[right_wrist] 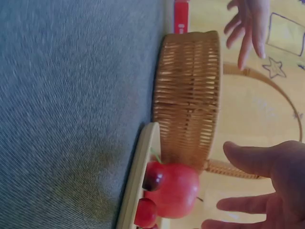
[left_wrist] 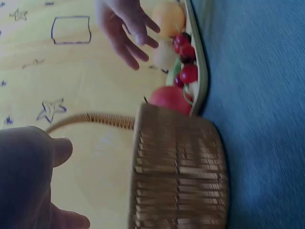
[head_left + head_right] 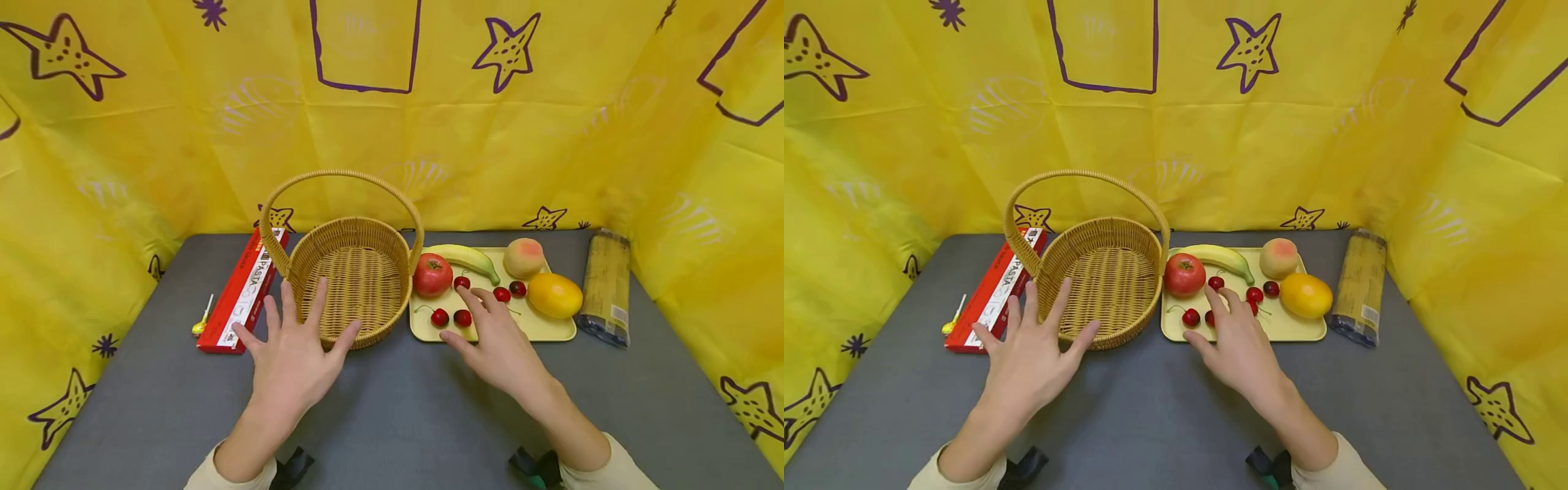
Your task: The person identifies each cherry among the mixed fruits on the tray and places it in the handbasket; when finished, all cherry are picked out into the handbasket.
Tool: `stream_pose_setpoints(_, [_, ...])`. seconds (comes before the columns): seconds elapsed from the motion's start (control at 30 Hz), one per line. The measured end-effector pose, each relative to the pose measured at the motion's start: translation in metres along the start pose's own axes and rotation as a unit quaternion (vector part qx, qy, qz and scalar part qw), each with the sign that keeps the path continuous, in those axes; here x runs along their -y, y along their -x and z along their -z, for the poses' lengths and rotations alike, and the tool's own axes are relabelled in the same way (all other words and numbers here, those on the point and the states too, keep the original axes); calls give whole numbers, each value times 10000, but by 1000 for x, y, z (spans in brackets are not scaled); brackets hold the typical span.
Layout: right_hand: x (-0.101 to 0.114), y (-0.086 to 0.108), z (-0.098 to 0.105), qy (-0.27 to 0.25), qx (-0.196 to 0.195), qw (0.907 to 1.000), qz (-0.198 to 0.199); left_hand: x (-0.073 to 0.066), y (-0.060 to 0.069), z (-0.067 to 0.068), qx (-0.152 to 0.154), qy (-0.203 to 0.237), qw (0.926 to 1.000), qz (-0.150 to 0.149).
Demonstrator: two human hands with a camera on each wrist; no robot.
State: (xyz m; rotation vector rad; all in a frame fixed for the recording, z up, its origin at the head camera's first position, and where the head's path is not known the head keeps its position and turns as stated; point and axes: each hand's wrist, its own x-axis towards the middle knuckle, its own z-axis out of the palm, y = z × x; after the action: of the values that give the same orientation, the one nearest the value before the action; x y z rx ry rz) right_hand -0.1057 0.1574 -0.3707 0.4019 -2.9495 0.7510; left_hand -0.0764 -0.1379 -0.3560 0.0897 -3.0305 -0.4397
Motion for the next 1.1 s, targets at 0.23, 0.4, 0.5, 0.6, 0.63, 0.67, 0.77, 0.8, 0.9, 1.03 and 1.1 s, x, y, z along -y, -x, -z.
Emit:
stream_pose_setpoints(0.23, [-5, -15, -1, -348, 102, 9993, 71, 22, -7, 2, 173, 312, 9990, 280])
stream_pose_setpoints(0.4, [-9, -19, 0, -371, 212, 9991, -14, 30, -11, 0, 304, 668, 9970, 236])
stream_pose_setpoints(0.5, [-9, -24, -1, -425, 325, 9986, 36, 37, -14, -1, 471, 895, 9947, 200])
stream_pose_setpoints(0.6, [-10, -31, -2, -508, 442, 9976, 170, 44, -18, -1, 660, 1157, 9909, 188])
stream_pose_setpoints(0.63, [-10, -33, -2, -521, 475, 9973, 222, 47, -19, -1, 697, 1248, 9896, 178])
stream_pose_setpoints(0.67, [-10, -36, -3, -543, 519, 9969, 253, 50, -21, -2, 732, 1329, 9883, 170])
stream_pose_setpoints(0.77, [-11, -43, -4, -595, 661, 9956, 288, 57, -26, -3, 719, 1560, 9851, 95])
stream_pose_setpoints(0.8, [-11, -46, -4, -615, 724, 9951, 275, 59, -28, -4, 709, 1632, 9840, 84])
stream_pose_setpoints(0.9, [-12, -52, -6, -693, 952, 9928, 216, 64, -32, -5, 748, 1759, 9815, 112])
stream_pose_setpoints(1.03, [-12, -58, -8, -686, 1204, 9903, 125, 67, -36, -6, 896, 1870, 9779, 250])
stream_pose_setpoints(1.1, [-12, -60, -8, -616, 1266, 9900, 92, 66, -37, -5, 936, 1969, 9754, 326])
